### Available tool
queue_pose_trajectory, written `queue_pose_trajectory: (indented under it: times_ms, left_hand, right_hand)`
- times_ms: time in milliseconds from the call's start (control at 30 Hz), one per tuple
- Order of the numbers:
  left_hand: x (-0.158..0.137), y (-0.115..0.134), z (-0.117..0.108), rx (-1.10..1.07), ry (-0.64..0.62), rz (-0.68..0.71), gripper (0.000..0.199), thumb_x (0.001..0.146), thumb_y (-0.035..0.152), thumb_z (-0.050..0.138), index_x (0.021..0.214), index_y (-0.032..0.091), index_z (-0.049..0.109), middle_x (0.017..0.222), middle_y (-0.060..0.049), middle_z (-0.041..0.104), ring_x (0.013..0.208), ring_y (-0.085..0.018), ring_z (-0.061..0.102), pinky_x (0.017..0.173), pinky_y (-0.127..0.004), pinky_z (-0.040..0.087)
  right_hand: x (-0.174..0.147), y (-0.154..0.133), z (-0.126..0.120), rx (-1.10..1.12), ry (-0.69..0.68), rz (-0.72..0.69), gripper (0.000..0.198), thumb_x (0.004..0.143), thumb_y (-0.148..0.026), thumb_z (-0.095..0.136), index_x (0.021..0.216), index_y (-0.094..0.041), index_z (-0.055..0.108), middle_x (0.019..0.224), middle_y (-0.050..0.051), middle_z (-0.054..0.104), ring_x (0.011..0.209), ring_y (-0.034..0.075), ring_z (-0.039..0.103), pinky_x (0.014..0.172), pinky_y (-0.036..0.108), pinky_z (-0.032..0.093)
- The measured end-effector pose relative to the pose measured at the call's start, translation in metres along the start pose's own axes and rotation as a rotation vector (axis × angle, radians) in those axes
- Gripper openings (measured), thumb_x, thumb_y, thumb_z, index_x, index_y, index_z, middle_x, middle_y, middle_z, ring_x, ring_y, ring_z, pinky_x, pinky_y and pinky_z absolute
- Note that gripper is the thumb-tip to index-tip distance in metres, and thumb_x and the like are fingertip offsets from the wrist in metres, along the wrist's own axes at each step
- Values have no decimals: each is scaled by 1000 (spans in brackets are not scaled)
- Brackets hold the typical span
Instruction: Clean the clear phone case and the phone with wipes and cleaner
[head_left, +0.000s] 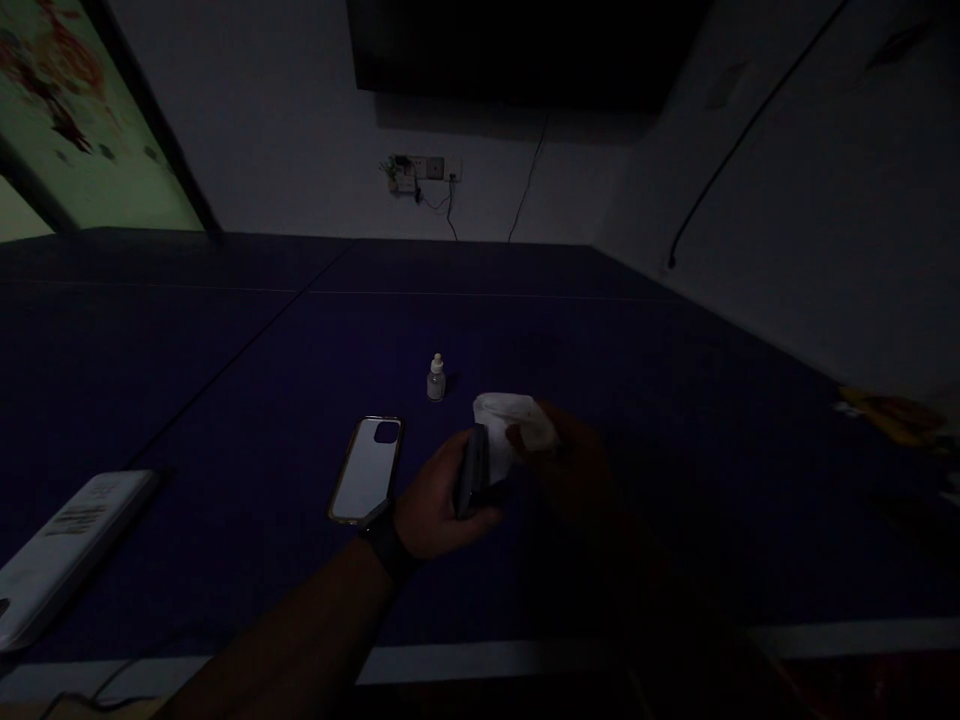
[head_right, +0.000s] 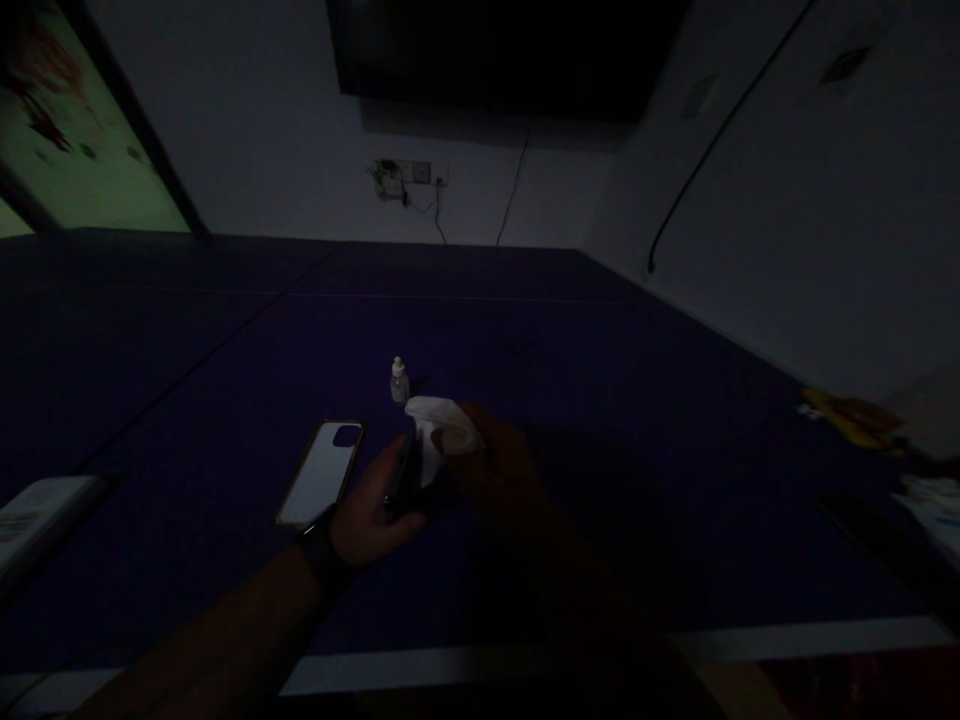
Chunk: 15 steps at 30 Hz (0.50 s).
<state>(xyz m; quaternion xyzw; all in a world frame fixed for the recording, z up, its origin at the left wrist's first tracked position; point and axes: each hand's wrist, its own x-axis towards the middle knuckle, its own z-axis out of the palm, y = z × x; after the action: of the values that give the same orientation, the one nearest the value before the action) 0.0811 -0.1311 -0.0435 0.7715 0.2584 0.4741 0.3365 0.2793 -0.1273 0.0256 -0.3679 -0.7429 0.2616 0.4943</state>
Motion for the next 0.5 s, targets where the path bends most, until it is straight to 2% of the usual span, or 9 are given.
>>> queue_pose_trajectory:
  times_ms: [133,200,333,500]
  left_hand:
    - [-2,-8,2,39,-31,23,75,93,57,66,153,18,45,139,-19,66,125,-35,66,108,-51,53]
    - [-2,-9,3,55,-32,40,71,94,54,64,151,18,46,136,-19,68,122,-34,67,105,-51,54]
    - [-1,-8,6,61,-27,114,65,93,45,65,149,18,47,136,-18,68,122,-33,68,105,-50,56]
    - [1,-7,8,70,-4,90,53,90,42,66,138,22,57,131,-15,70,121,-32,68,106,-50,56]
  right_hand:
    - [6,9,-3,-212,-127,-360,39,107,-31,51,141,-24,70,126,10,81,101,24,78,88,39,63]
    - [7,14,-3,-270,-150,-482,43,107,-27,49,147,-23,64,131,11,79,105,23,77,92,39,63]
    - [6,15,-4,-298,-152,-620,47,109,-27,51,155,-22,56,131,13,79,106,23,77,91,38,63]
    - [4,11,-5,-240,-176,-731,45,111,-36,52,154,-24,57,128,12,81,101,23,77,85,37,64]
